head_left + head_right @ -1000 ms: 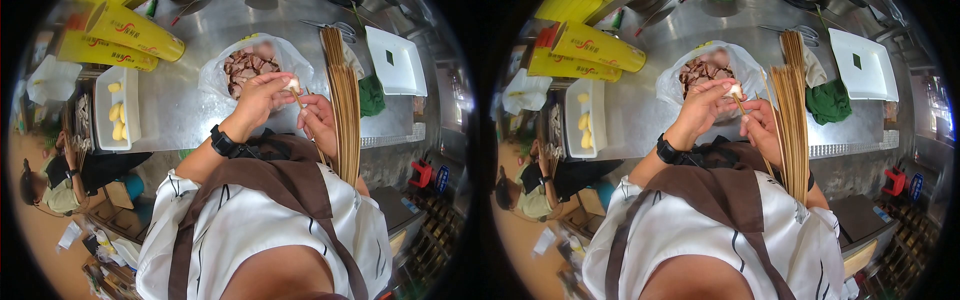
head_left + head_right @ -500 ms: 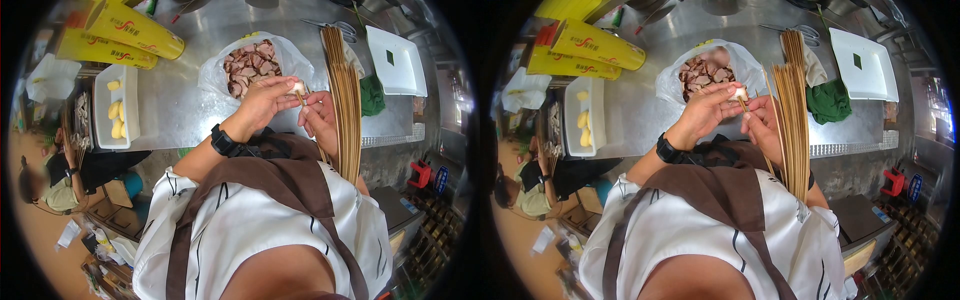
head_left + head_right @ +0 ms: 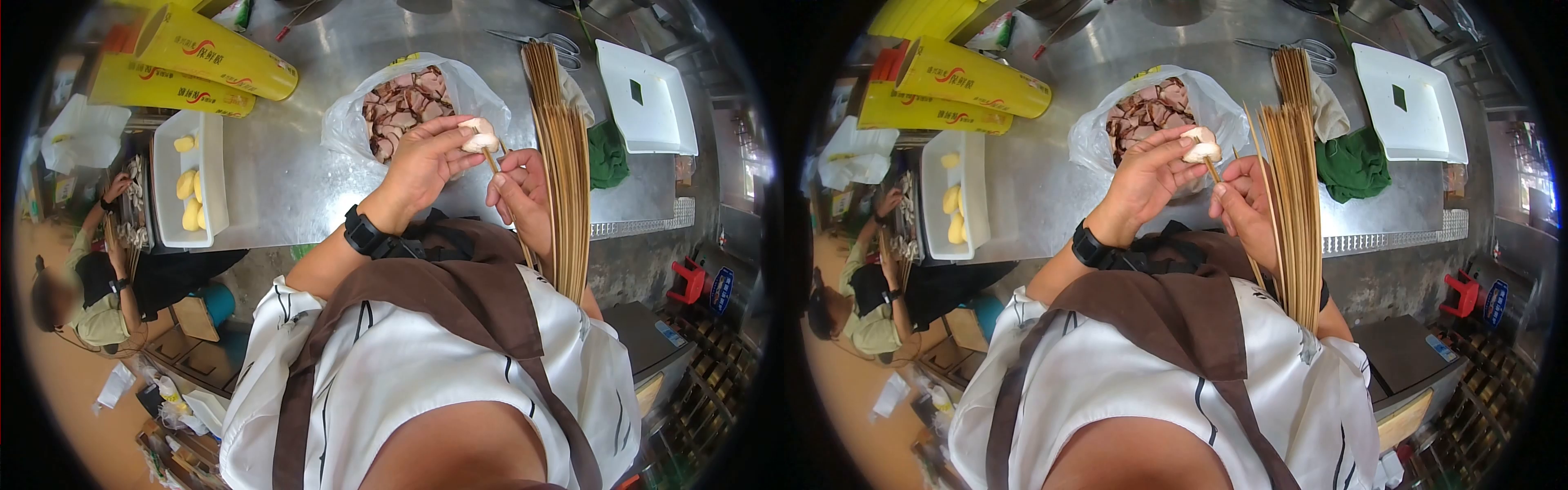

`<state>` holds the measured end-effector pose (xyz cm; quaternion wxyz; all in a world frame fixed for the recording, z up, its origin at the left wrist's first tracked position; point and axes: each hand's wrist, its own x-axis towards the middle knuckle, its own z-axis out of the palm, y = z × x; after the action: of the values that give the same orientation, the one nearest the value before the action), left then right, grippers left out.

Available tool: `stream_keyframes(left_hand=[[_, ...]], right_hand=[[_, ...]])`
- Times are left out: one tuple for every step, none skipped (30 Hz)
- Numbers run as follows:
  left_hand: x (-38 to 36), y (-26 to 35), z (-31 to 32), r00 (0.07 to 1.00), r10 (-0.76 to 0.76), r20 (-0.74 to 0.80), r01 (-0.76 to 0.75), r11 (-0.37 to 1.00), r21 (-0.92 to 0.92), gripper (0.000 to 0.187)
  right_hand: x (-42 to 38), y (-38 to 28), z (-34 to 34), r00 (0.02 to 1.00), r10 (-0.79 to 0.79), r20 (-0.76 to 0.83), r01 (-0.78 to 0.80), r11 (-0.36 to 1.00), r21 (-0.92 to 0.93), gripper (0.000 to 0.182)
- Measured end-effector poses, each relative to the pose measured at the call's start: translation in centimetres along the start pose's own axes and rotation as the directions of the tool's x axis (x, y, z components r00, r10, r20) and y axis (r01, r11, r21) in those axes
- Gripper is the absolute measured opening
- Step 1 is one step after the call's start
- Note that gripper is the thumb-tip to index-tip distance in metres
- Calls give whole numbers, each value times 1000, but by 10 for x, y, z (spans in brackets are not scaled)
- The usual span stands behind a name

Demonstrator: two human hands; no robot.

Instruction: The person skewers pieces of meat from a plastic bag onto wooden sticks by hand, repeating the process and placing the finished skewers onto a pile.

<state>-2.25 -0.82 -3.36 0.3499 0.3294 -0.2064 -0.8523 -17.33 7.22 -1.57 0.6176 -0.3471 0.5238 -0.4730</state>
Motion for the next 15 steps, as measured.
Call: stream_keyframes(left_hand=[[0, 0, 0, 1000, 8, -16, -8, 1000, 8, 22], [1, 0, 0, 1000, 7, -17, -7, 1000, 9, 22], [1, -1, 0, 999, 35, -25, -34, 999, 37, 23], [2, -2, 0, 998, 62, -32, -60, 996, 65, 24], [2, -3, 0, 998, 61, -32, -59, 996, 65, 24], [2, -4, 0, 994, 100, -36, -96, 991, 93, 22], [2, -5, 0, 990, 138, -38, -133, 984, 120, 21], [3, -7, 0, 990, 137, -38, -131, 984, 121, 21], [3, -8, -1, 984, 173, -33, -166, 973, 158, 17], [4, -9, -1, 978, 208, -25, -199, 960, 194, 14], [3, -9, 0, 979, 205, -25, -196, 961, 196, 14], [3, -10, 1, 972, 234, -19, -225, 953, 204, 12], [4, -11, 1, 965, 262, -13, -254, 944, 210, 10], [4, -12, 0, 966, 258, -12, -250, 945, 211, 10], [4, -13, -1, 965, 262, -4, -254, 940, 229, 10]], right_hand=[[0, -1, 0, 1000, 6, 6, -6, 1000, 6, 14], [0, -1, 0, 1000, 7, 5, -7, 1000, 7, 14], [0, -1, 0, 1000, 5, 7, -6, 1000, 8, 14], [0, -1, 0, 1000, 4, 8, -4, 1000, 9, 14], [1, -1, 1, 1000, 5, 8, -5, 1000, 10, 14], [1, -1, 1, 1000, 7, 8, -7, 1000, 16, 14], [1, 0, 1, 1000, 9, 9, -9, 1000, 23, 13], [1, 0, 1, 1000, 9, 8, -10, 1000, 24, 13], [2, 1, 1, 1000, 2, 3, -2, 1000, 16, 12], [2, 2, 2, 1000, -6, -2, 6, 1000, 9, 10], [2, 2, 2, 1000, -5, -5, 5, 1000, 11, 10], [2, 1, 2, 1000, -4, -12, 4, 1000, 6, 10], [2, 0, 2, 1000, -2, -19, 2, 1000, 1, 10], [1, 0, 2, 1000, 0, -23, 1, 1000, 3, 10], [2, -1, 2, 1000, 0, -22, 0, 1000, 11, 10]])
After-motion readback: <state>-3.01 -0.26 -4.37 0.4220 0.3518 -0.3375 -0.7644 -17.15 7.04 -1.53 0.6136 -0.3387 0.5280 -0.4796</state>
